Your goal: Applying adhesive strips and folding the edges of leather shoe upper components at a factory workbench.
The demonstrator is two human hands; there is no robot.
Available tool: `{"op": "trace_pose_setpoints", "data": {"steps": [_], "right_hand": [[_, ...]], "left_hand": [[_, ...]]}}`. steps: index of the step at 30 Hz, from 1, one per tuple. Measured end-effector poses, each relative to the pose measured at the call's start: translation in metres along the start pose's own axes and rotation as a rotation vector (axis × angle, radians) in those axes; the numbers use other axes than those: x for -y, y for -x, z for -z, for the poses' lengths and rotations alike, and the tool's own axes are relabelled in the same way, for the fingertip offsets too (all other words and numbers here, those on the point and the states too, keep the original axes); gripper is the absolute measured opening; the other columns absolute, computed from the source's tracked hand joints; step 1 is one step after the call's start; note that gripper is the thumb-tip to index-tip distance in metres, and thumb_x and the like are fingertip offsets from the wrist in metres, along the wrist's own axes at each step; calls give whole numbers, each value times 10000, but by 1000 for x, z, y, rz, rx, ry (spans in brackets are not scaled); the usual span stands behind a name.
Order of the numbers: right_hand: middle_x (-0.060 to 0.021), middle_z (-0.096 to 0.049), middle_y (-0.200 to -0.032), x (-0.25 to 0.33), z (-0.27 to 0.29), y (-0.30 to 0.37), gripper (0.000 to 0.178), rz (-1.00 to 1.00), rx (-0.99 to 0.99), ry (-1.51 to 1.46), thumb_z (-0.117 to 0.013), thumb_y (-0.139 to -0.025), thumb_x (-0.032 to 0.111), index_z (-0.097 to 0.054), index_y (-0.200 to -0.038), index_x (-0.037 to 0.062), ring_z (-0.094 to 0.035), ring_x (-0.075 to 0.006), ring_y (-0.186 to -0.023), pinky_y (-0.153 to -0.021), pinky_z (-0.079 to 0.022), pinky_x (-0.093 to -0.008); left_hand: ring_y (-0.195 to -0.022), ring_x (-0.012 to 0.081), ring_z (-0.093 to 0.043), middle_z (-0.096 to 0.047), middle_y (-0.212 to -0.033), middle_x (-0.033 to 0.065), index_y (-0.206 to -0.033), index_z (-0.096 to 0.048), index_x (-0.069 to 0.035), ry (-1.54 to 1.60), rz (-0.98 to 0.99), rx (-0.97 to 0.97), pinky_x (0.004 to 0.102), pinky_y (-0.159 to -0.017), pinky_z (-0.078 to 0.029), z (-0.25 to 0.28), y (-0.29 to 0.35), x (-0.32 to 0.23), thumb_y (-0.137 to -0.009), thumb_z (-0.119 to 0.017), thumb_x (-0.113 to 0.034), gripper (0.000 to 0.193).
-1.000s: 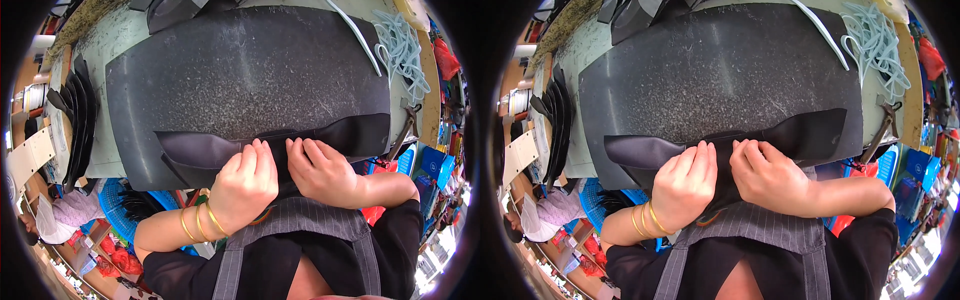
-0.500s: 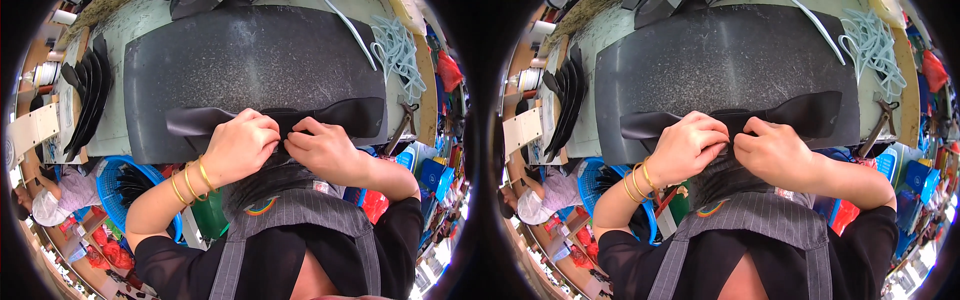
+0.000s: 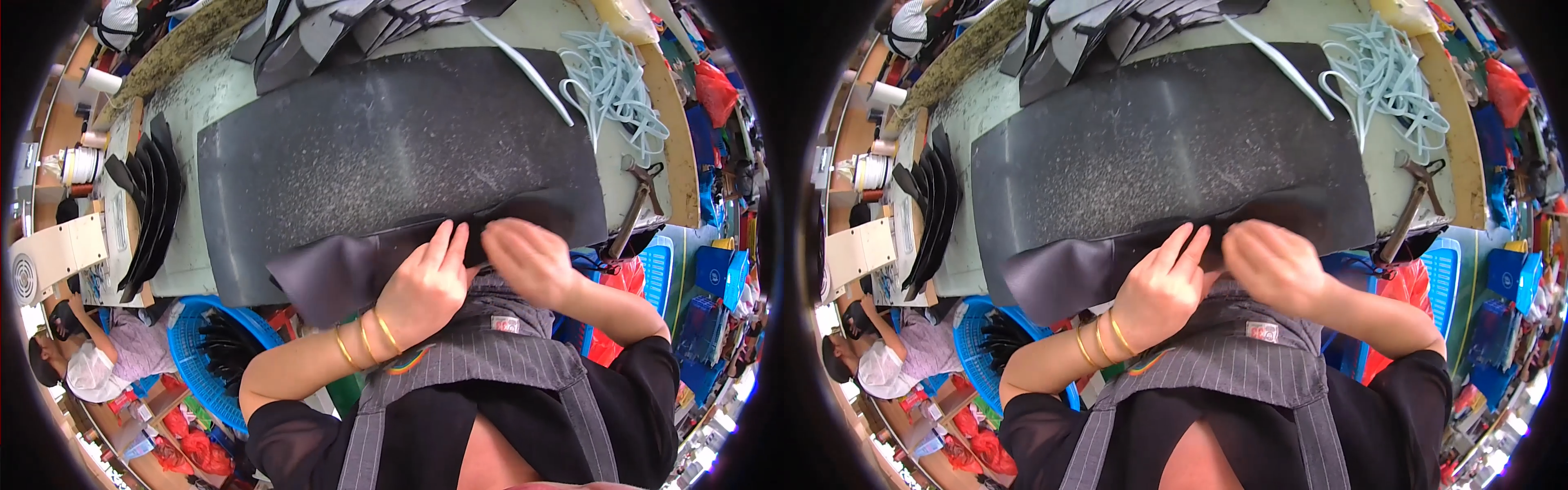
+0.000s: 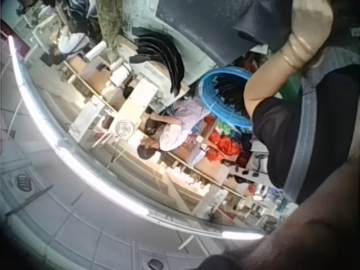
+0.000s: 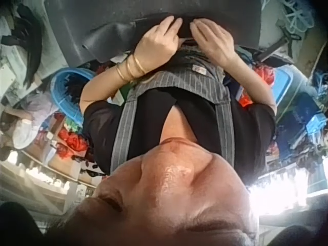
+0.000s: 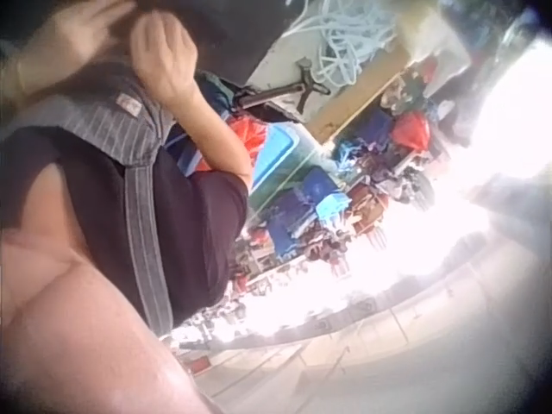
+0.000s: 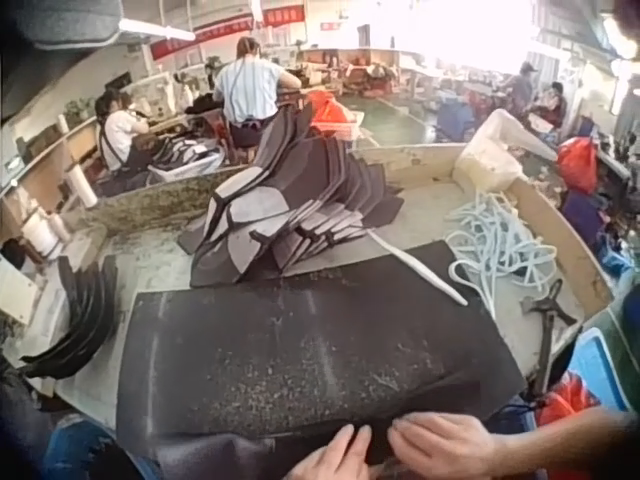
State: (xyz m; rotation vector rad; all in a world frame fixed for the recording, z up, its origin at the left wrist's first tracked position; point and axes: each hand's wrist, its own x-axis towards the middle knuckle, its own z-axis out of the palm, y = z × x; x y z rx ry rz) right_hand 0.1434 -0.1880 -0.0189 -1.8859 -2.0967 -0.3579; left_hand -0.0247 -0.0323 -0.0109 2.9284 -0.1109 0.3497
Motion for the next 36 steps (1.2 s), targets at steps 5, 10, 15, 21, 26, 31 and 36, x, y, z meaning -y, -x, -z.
{"op": "trace_pose_setpoints", "data": {"steps": [5,10,15,21,26,31,36], "right_hand": [[-126,-618,-1138,-49,26,-4,592,-636,-188,-179,-721,-599,-31,-669,-1182,57,-563,-383,-1126,-941,-483,-441],[-170,-590,-1016,-66,20,3,469,-447,76,-621,-705,-623,-58,-649,-1080,35,-629,-402,-840,-750,-540,-435],[-171,-593,-963,-67,-2,9,495,-369,108,-439,-694,-611,-63,-576,-1087,3,-647,-390,-872,-728,-555,-434],[-118,-590,-848,-49,-15,0,272,-589,-273,-486,-762,-801,73,-538,-947,24,-641,-299,-710,-588,-518,-392],[-145,-635,-1139,-10,4,21,464,-209,-197,-388,-820,-738,155,-649,-1127,-31,-634,-273,-944,-811,-549,-384],[-162,-611,-1273,7,-4,14,530,-333,-52,-281,-777,-785,215,-642,-1221,-55,-610,-295,-1031,-905,-528,-384],[-215,-609,-1280,3,-4,25,510,-404,-82,-260,-752,-818,216,-641,-1206,-96,-613,-336,-1049,-937,-520,-410]], "left_hand": [[-1055,303,-581,-632,-1168,105,-1072,-673,-9,205,159,-25,385,-879,-540,1,-27,-3,-766,-738,-97,326],[-1058,330,-563,-605,-1178,148,-1010,-652,27,262,226,-41,408,-905,-516,-17,-44,-17,-743,-767,-86,312],[-1001,385,-590,-619,-1121,206,-903,-635,66,387,202,-159,430,-874,-515,-25,-56,-16,-789,-809,-163,309],[-879,397,-618,-654,-997,205,-909,-638,52,493,350,-246,453,-794,-516,-30,-55,-8,-910,-717,-174,239],[-652,433,-566,-570,-749,238,-813,-533,41,754,624,-146,467,-595,-444,-16,-66,-1,-1032,-565,-178,312],[-580,392,-506,-546,-677,217,-838,-556,22,843,700,-105,419,-552,-422,-8,-63,-1,-1042,-561,-193,297],[-801,391,-627,-656,-827,208,-997,-655,16,804,628,-137,460,-717,-486,-14,-64,-7,-1020,-577,-172,204]]}}
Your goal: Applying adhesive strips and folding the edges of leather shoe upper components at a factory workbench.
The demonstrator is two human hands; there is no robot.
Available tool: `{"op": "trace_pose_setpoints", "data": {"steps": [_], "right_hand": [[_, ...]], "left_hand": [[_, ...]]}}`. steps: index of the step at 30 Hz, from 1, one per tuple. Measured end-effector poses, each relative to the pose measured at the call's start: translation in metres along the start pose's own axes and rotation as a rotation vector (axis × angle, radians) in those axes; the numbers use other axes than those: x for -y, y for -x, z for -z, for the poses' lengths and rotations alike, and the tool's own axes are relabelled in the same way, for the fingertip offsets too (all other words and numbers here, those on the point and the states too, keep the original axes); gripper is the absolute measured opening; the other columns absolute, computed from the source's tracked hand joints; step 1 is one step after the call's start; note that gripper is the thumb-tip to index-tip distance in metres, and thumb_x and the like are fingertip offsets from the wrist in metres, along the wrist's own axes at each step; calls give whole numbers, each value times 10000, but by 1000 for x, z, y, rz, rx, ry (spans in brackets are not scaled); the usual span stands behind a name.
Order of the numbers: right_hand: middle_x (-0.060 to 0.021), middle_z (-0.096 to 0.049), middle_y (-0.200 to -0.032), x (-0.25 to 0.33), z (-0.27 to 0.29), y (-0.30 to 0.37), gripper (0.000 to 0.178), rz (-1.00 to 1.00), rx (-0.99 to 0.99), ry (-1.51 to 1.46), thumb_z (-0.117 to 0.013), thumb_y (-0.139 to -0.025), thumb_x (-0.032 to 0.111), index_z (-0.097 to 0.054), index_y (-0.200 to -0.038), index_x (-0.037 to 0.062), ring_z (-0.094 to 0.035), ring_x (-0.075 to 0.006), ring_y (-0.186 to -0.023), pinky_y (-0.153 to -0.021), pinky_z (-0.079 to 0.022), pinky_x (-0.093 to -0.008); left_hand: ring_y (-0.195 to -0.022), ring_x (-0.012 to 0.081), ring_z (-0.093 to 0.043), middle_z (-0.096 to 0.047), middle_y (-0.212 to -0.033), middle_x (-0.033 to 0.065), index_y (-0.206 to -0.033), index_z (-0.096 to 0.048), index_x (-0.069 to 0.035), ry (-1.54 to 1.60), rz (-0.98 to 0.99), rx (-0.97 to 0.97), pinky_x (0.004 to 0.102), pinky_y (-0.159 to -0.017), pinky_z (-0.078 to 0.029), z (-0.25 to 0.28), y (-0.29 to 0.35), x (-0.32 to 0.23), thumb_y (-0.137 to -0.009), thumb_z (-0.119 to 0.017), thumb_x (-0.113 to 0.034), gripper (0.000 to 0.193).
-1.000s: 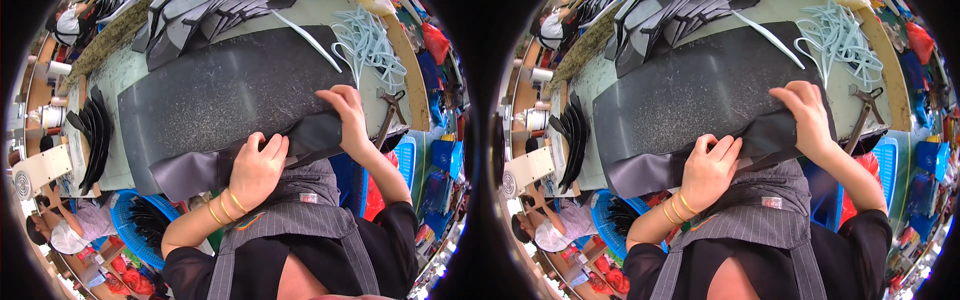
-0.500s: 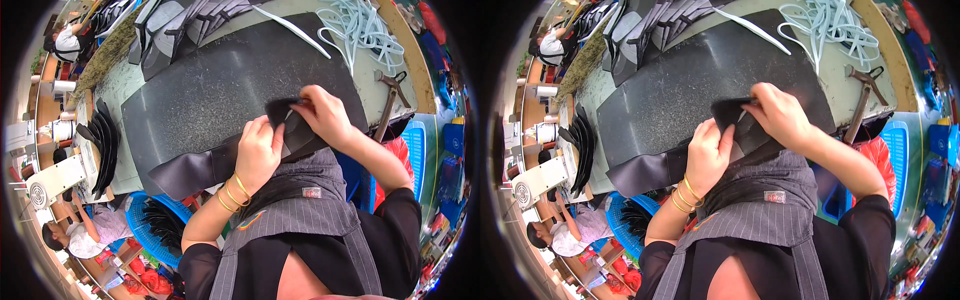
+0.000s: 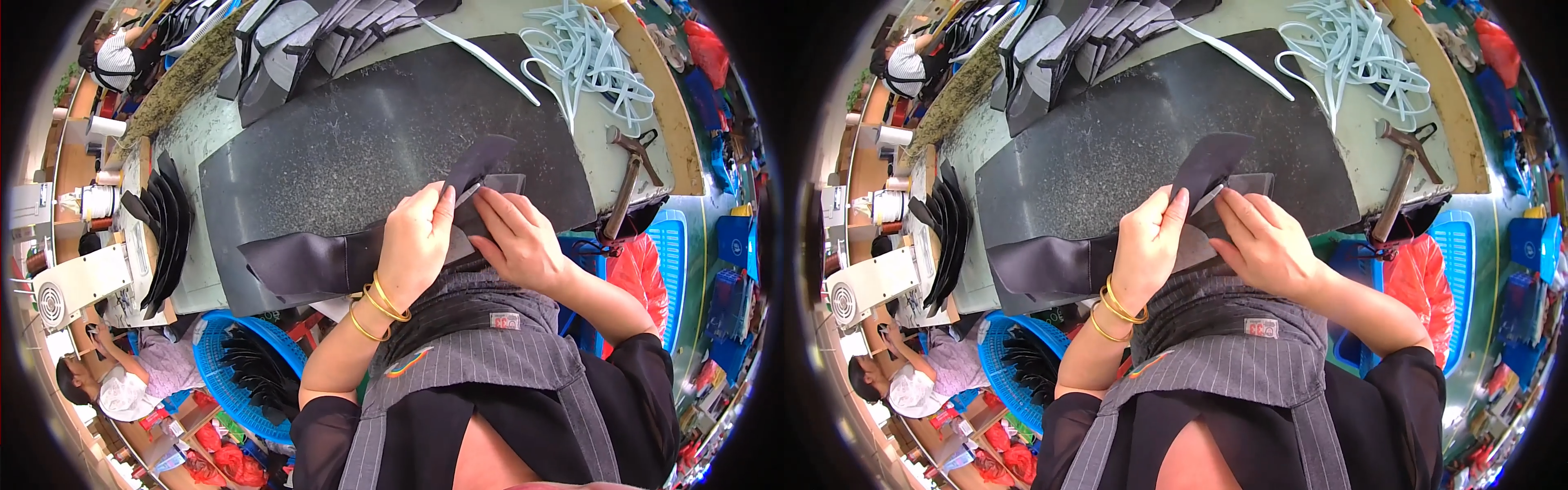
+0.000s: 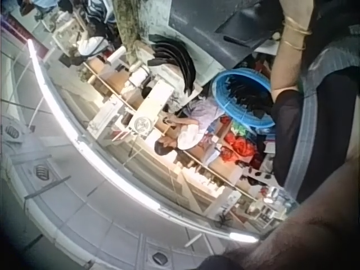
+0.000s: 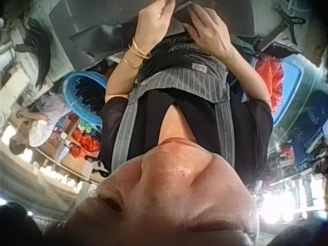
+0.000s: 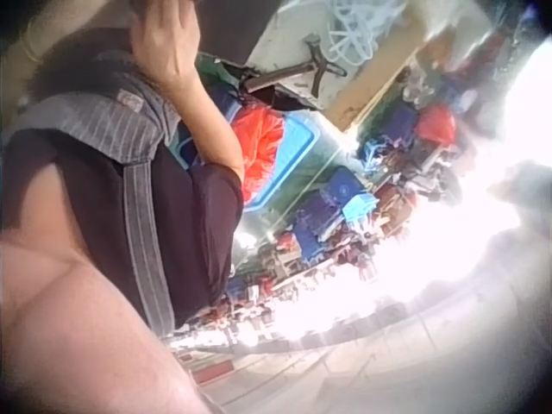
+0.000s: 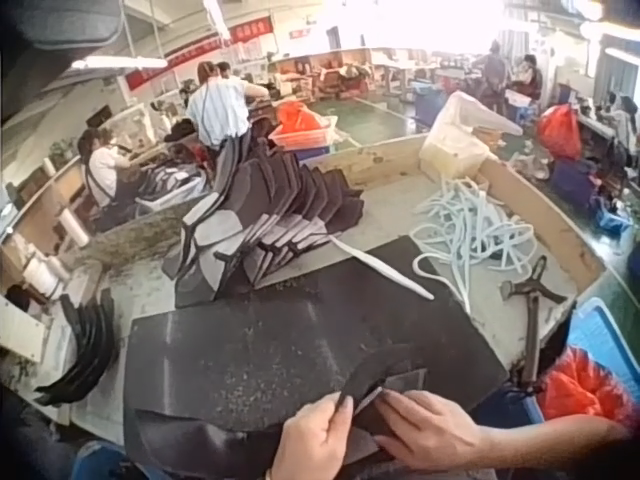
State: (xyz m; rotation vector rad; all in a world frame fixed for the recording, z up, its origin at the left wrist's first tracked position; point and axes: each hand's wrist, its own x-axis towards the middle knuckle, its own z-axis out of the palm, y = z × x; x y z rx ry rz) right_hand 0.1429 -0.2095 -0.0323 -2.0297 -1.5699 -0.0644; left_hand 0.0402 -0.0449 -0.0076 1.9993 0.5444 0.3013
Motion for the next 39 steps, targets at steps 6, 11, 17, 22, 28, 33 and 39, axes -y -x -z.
{"op": "trace_pose_setpoints", "data": {"steps": [6,11,17,22,28,33,39], "right_hand": [[-176,-673,-1139,-4,-5,-3,426,53,29,133,-748,-804,223,-681,-1114,-61,-632,-306,-1023,-931,-530,-401],[-178,-671,-1073,-16,13,-16,242,-440,81,-432,-670,-849,157,-665,-1054,28,-664,-273,-981,-866,-532,-394],[-110,-697,-906,-47,17,-50,337,-686,113,-690,-742,-924,157,-506,-1100,-5,-663,-135,-881,-791,-529,-292],[-99,-662,-798,-44,4,-42,358,-543,-74,-546,-757,-882,66,-466,-1084,13,-690,-199,-767,-695,-542,-323],[-158,-624,-1011,-45,13,-45,300,-162,-135,21,-763,-761,34,-601,-1012,26,-632,-345,-894,-733,-530,-430],[-168,-659,-1191,-13,13,-24,523,261,204,-148,-775,-783,267,-614,-1186,-24,-655,-330,-1103,-929,-546,-413],[-193,-660,-1169,32,8,-65,547,260,242,-325,-774,-794,312,-601,-1171,-44,-647,-344,-1121,-928,-546,-424]], "left_hand": [[-911,345,-638,-714,-1052,183,-1170,-675,26,-67,-278,9,411,-866,-525,-2,6,2,-968,-613,-126,260],[-1008,318,-624,-680,-1212,187,-1185,-662,84,-557,-551,21,393,-877,-548,-15,20,12,-788,-669,-44,417],[-998,283,-593,-636,-1286,194,-1197,-660,90,-795,-629,12,372,-884,-544,-27,24,19,-776,-677,-105,464],[-943,273,-526,-580,-1402,133,-1289,-635,27,-688,-527,86,364,-872,-508,-32,22,14,-800,-709,-183,537],[-935,293,-519,-533,-1454,135,-1349,-615,-66,-780,-463,103,383,-829,-506,-38,17,3,-855,-691,-313,558],[-1119,291,-650,-681,-1187,190,-1122,-695,59,-757,-745,266,388,-942,-555,29,50,16,-787,-637,-113,381],[-974,274,-696,-705,-1099,149,-1095,-691,25,-520,-597,51,382,-871,-579,58,64,34,-837,-617,-135,312]]}}
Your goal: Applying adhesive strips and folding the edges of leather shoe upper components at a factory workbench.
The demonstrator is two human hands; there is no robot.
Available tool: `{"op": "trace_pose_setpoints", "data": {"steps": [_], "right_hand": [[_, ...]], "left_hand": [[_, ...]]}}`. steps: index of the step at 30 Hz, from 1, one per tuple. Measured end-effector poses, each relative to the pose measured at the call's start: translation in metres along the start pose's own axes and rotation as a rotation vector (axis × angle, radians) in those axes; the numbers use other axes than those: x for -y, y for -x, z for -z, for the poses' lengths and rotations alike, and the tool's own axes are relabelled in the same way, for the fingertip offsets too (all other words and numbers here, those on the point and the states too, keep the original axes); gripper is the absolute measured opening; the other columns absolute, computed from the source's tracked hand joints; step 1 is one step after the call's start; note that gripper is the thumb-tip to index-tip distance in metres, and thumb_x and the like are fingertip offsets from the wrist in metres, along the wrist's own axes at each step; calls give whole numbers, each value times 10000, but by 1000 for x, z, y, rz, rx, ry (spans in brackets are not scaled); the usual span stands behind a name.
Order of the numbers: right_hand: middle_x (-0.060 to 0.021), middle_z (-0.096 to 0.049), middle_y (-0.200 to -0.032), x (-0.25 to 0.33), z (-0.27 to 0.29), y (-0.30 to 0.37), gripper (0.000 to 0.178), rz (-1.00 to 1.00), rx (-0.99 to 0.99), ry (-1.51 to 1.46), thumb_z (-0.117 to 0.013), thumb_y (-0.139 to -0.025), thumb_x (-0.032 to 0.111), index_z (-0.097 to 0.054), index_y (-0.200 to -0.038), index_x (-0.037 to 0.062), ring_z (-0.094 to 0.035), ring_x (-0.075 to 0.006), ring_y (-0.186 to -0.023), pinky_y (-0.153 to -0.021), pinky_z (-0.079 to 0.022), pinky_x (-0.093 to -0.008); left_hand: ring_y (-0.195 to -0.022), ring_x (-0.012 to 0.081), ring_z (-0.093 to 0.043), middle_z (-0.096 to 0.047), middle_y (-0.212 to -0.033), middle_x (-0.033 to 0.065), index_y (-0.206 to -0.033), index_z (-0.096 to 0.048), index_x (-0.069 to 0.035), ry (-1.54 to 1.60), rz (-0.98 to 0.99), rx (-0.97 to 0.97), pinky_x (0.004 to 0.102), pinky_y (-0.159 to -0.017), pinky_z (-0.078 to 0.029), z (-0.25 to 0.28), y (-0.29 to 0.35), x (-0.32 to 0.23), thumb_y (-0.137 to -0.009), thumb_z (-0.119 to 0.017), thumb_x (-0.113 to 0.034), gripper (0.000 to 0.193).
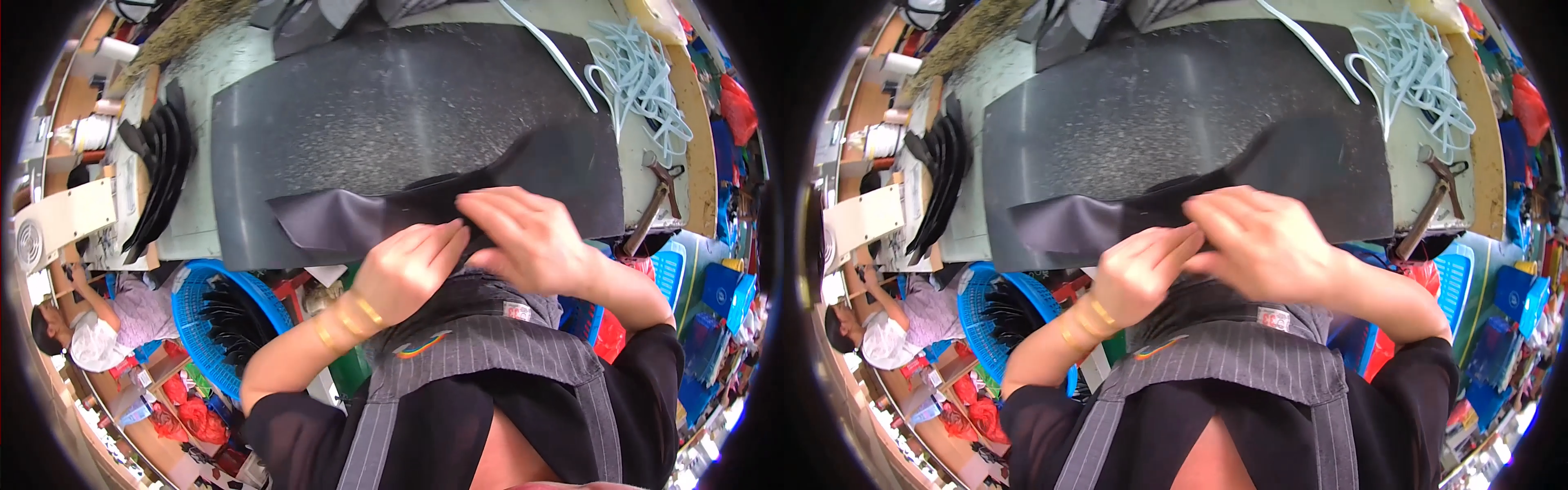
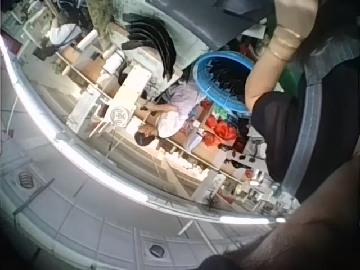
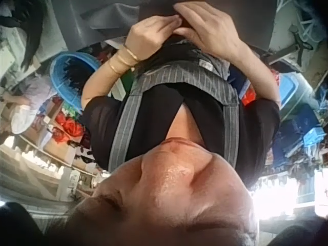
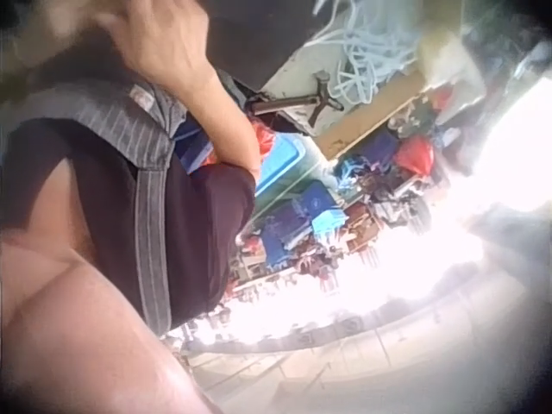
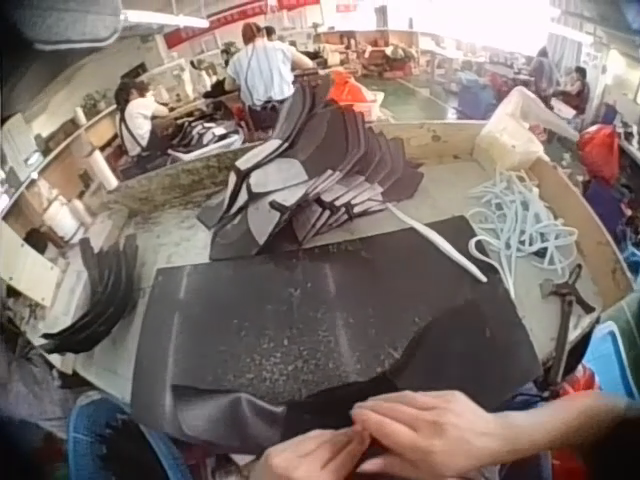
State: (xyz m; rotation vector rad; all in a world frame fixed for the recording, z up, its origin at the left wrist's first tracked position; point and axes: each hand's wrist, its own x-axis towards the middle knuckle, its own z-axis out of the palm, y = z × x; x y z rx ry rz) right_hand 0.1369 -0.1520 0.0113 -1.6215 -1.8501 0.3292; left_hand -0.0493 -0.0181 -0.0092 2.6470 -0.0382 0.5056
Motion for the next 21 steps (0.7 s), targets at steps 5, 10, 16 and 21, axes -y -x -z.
{"op": "trace_pose_setpoints", "data": {"steps": [5,10,16,21], "right_hand": [[-136,-636,-1058,20,-41,-34,651,62,89,24,-647,-891,510,-558,-1188,-62,-641,-288,-920,-763,-547,-392],[-149,-639,-1147,38,-55,-43,682,15,147,256,-706,-839,483,-577,-1243,-52,-649,-254,-962,-754,-547,-343],[-106,-611,-1043,45,-83,-60,460,-25,136,533,-744,-752,221,-633,-1126,-22,-595,-217,-880,-706,-518,-322],[-169,-638,-1047,30,-89,-71,331,88,3,446,-655,-725,176,-634,-992,-19,-589,-212,-822,-713,-520,-311]], "left_hand": [[-1013,299,-640,-679,-1079,120,-1092,-695,-39,-42,65,41,402,-862,-528,29,23,10,-850,-604,-148,281],[-1129,338,-591,-675,-1208,116,-1184,-705,-50,-187,363,318,413,-986,-484,112,33,57,-687,-689,43,506],[-969,322,-678,-723,-1024,124,-1116,-719,-52,211,509,-147,383,-865,-550,59,46,69,-648,-743,95,491],[-855,266,-671,-729,-994,81,-1037,-740,-71,46,456,-403,351,-765,-560,31,53,85,-659,-755,45,396]]}}
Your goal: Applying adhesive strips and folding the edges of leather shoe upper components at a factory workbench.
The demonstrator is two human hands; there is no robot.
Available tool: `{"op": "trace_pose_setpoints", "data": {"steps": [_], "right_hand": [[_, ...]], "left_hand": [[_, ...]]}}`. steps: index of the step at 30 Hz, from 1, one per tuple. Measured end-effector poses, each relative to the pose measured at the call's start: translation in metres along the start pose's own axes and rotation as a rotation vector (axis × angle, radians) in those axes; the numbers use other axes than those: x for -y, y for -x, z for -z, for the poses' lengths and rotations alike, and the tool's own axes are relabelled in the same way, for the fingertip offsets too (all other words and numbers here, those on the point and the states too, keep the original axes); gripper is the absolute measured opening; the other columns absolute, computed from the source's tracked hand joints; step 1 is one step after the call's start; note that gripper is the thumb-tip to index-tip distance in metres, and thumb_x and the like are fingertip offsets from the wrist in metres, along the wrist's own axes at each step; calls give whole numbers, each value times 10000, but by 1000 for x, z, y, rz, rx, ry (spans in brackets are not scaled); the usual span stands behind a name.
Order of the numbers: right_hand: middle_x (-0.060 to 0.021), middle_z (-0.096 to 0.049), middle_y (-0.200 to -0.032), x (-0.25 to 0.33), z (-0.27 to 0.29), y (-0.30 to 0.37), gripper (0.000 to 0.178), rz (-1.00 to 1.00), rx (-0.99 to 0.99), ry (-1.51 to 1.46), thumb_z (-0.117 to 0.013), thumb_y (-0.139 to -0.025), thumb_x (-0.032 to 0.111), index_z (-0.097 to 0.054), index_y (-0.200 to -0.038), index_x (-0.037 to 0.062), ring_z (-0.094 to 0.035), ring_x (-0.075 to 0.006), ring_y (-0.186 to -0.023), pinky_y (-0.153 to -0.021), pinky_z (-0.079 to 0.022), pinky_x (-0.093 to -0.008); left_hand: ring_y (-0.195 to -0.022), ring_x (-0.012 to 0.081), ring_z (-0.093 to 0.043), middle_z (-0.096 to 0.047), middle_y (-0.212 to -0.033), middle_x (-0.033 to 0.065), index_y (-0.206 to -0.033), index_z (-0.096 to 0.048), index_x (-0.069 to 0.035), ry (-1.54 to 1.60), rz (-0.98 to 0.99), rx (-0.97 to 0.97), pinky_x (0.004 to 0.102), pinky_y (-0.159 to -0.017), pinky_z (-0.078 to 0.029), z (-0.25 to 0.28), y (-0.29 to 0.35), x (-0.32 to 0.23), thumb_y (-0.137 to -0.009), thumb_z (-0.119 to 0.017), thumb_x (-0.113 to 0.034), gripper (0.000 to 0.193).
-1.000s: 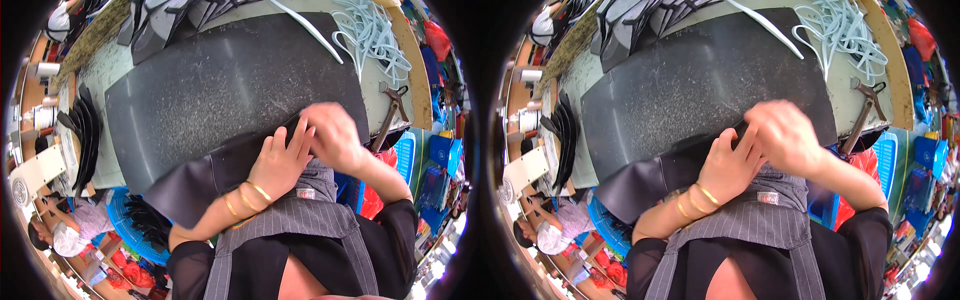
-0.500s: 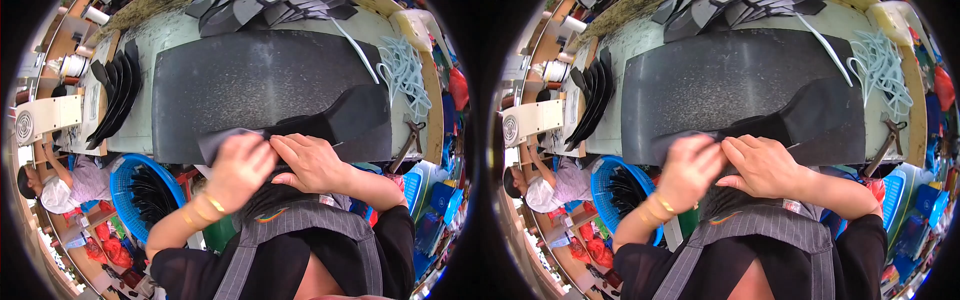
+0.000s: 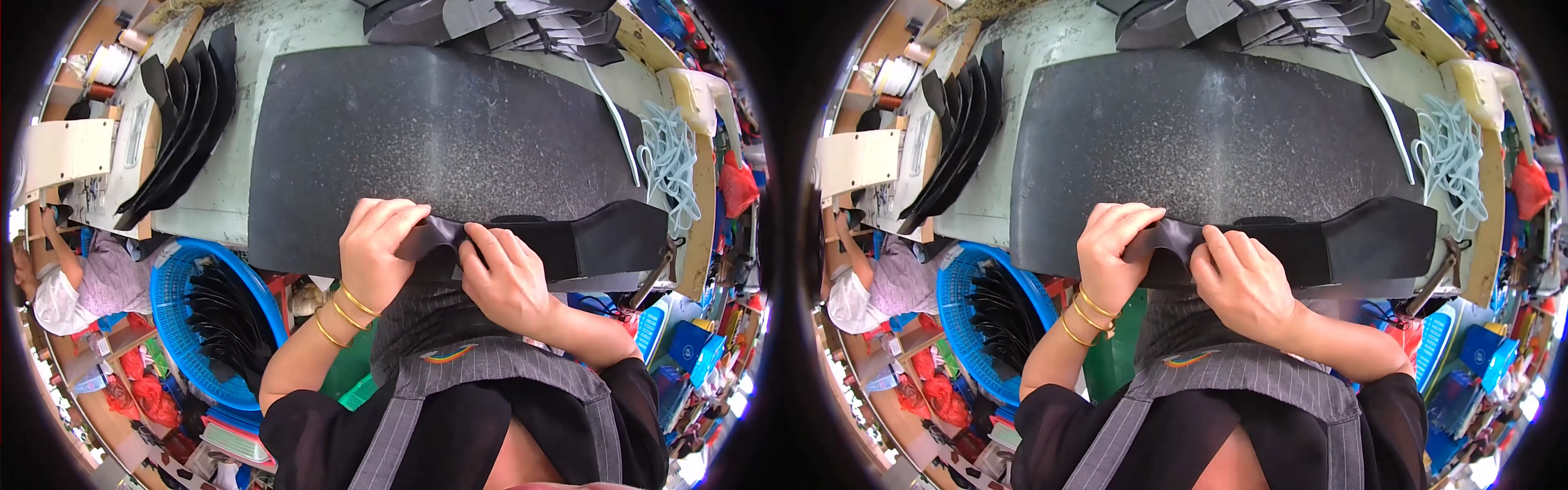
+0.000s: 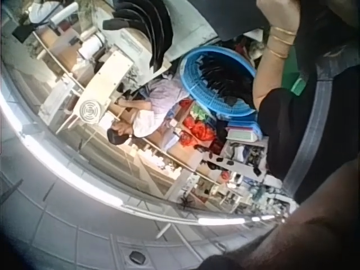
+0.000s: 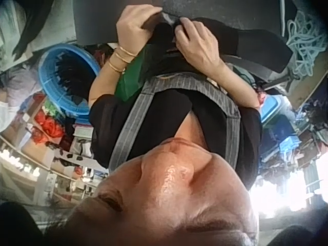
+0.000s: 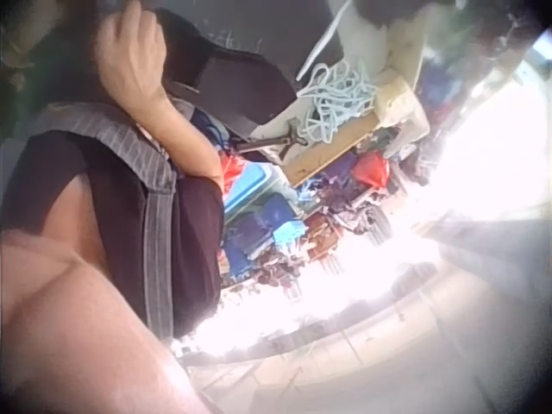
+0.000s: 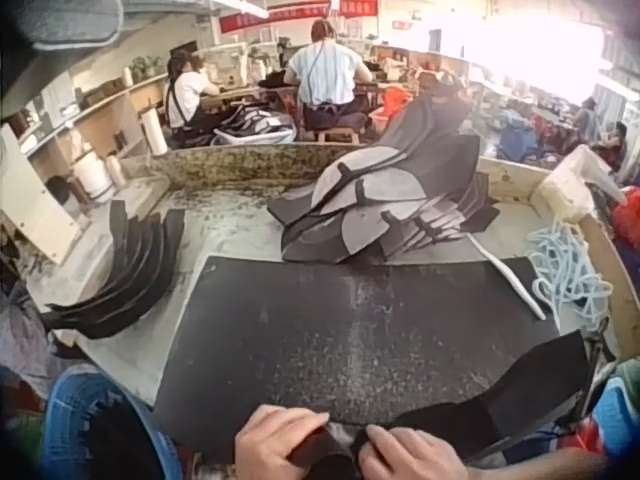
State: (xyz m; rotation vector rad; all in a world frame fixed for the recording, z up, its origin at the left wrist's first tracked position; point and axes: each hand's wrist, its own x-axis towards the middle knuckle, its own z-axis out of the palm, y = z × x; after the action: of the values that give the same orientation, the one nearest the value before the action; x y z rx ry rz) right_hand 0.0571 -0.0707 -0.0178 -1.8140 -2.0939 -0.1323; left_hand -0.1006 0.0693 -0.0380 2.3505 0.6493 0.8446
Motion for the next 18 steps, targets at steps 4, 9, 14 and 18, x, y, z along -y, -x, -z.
{"op": "trace_pose_setpoints", "data": {"steps": [4,9,14,18], "right_hand": [[-279,-643,-1176,17,-3,10,271,110,91,187,-637,-739,137,-637,-948,-37,-617,-278,-901,-769,-546,-338],[-159,-574,-1213,15,4,-1,610,-117,181,-71,-736,-729,155,-591,-1292,-30,-577,-259,-969,-835,-515,-368],[-73,-491,-985,10,-6,3,825,-28,245,-59,-780,-674,188,-507,-1414,-54,-517,-225,-863,-790,-479,-342],[-49,-463,-904,7,-8,-4,851,-21,188,-100,-779,-667,203,-494,-1423,-67,-500,-183,-824,-748,-466,-312]], "left_hand": [[-818,248,-691,-725,-988,81,-1023,-718,-36,-204,-323,115,343,-717,-582,11,-5,12,-703,-706,-55,321],[-817,233,-681,-721,-1001,60,-1030,-729,-50,-118,-527,309,333,-704,-582,31,-29,30,-725,-670,-76,312],[-849,233,-640,-708,-978,36,-1036,-763,-81,-154,-405,305,325,-721,-562,33,-28,26,-710,-716,-85,329],[-888,229,-635,-684,-950,6,-1011,-763,-128,7,-169,357,337,-762,-557,31,-30,34,-685,-743,-40,339]]}}
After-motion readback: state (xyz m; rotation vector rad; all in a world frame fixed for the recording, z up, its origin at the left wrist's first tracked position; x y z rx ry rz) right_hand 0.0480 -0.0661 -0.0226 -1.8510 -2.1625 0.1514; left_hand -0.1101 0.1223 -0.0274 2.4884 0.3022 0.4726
